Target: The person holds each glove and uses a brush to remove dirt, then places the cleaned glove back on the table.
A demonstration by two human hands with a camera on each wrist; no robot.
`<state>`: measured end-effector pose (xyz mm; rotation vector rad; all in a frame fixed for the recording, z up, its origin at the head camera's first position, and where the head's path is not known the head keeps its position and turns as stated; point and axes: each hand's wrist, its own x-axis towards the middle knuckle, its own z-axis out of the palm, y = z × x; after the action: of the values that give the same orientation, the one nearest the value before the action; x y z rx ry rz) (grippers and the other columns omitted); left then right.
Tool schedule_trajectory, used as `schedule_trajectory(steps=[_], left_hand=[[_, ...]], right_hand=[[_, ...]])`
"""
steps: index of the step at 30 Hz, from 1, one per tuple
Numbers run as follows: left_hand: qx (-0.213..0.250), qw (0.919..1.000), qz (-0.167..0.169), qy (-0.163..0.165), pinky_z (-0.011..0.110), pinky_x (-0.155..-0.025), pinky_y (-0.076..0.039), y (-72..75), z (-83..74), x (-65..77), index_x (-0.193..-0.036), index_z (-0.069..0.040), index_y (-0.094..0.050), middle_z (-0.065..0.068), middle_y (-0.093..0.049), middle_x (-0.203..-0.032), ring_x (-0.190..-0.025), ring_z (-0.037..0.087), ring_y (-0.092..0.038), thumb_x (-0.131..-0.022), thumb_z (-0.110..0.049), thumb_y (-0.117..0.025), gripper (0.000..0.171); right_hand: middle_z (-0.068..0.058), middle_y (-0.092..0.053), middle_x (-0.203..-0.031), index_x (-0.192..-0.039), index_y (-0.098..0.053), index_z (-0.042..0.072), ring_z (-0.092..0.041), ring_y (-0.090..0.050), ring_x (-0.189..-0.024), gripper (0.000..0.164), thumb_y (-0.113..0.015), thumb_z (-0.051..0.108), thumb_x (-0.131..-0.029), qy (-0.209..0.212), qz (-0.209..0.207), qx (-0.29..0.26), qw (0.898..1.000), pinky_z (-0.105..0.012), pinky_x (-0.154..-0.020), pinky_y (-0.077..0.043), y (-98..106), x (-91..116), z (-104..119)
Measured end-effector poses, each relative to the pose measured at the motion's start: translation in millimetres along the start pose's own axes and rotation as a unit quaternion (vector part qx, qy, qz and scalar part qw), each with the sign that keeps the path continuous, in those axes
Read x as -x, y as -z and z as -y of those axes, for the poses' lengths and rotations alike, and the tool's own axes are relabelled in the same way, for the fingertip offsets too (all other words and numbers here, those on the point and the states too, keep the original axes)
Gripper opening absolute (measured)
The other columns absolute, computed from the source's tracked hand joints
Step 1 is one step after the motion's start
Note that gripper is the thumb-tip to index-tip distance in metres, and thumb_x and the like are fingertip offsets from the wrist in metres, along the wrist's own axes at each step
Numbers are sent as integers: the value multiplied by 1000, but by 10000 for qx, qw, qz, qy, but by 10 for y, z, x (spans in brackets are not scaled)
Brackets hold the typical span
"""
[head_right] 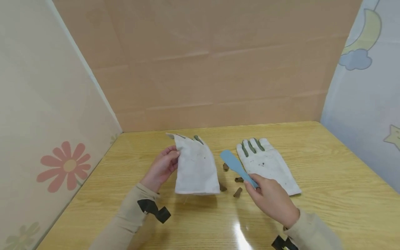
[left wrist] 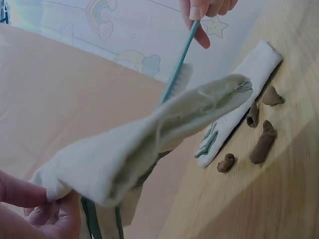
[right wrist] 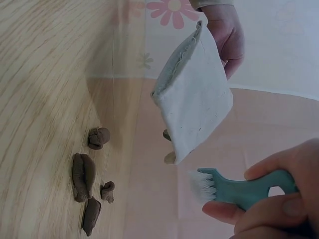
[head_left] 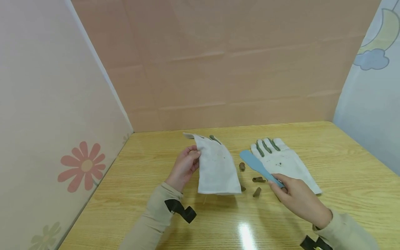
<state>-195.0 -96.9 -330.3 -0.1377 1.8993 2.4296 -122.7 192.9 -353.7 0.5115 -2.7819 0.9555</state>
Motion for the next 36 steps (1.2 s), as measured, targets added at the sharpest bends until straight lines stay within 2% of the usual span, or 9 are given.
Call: schedule_trajectory(steps=[5, 12, 16, 21, 24, 28, 33, 36], left_hand=[[-135, 9997, 76, 200, 19, -64, -41, 76, 47, -43, -102, -4, -47, -5, -53, -81, -71, 5, -52, -94, 0, -45, 9], [-458, 9976, 107, 501, 19, -67, -43, 251, 259, -100, -113, 3, -46, -3, -54, -85, -73, 5, -52, -95, -1, -45, 19], [-848, 9947, -104, 578, 20, -67, -43, 358, 361, -139, -117, 5, -46, -2, -52, -86, -74, 7, -51, -94, -2, -45, 24], [-1411, 9868, -457, 656, 21, -65, -43, 492, 427, -195, -121, 4, -47, 2, -53, -90, -75, 10, -50, -92, -4, -47, 30], [-1963, 9778, -472, 565, 22, -65, -45, 565, 442, -224, -124, 6, -46, 10, -57, -99, -76, 12, -52, -92, -4, -47, 34], [-2745, 9588, -495, 542, 25, -66, -49, 640, 446, -253, -122, 5, -46, 20, -59, -107, -78, 15, -55, -91, -3, -47, 33], [-3461, 9352, -331, 677, 28, -65, -53, 703, 448, -278, -116, 3, -48, 18, -62, -100, -76, 16, -58, -89, -4, -50, 28], [-3807, 9224, -160, 633, 26, -61, -54, 738, 442, -297, -114, 3, -50, 17, -64, -96, -70, 14, -60, -88, -5, -53, 27]], right_hand=[[11, -32, -49, -114, -59, 5, 1, -20, -39, 25, -47, 21, -98, 66, -9, -119, 9999, -20, -40, -29, 10, 8, -19], [9, -34, -51, -105, -58, 9, 0, -20, -39, 19, -45, 22, -99, 89, 26, -176, 9998, -20, -39, -29, 9, 12, -43], [9, -33, -51, -102, -57, 9, 0, -19, -39, 19, -43, 23, -100, 80, 46, -221, 9997, -20, -39, -29, 12, 17, -43], [8, -29, -51, -105, -54, 8, -1, -18, -41, 24, -39, 25, -101, -69, 180, -236, 9995, -21, -41, -28, 17, 15, -52], [8, -27, -51, -105, -52, 7, -2, -17, -41, 25, -36, 26, -102, -97, 236, -234, 9994, -21, -41, -28, 12, 16, -60], [7, -27, -54, -100, -50, 7, -1, -17, -43, 25, -33, 25, -103, -50, 298, -254, 9992, -20, -42, -27, 5, 15, -68], [6, -28, -58, -94, -47, 7, 0, -17, -46, 24, -31, 22, -103, 48, 295, -186, 9994, -18, -44, -26, -1, 12, -83], [6, -33, -58, -90, -47, 8, 0, -21, -46, 27, -28, 20, -104, 124, 267, -120, 9995, -19, -46, -28, -4, 0, -101]])
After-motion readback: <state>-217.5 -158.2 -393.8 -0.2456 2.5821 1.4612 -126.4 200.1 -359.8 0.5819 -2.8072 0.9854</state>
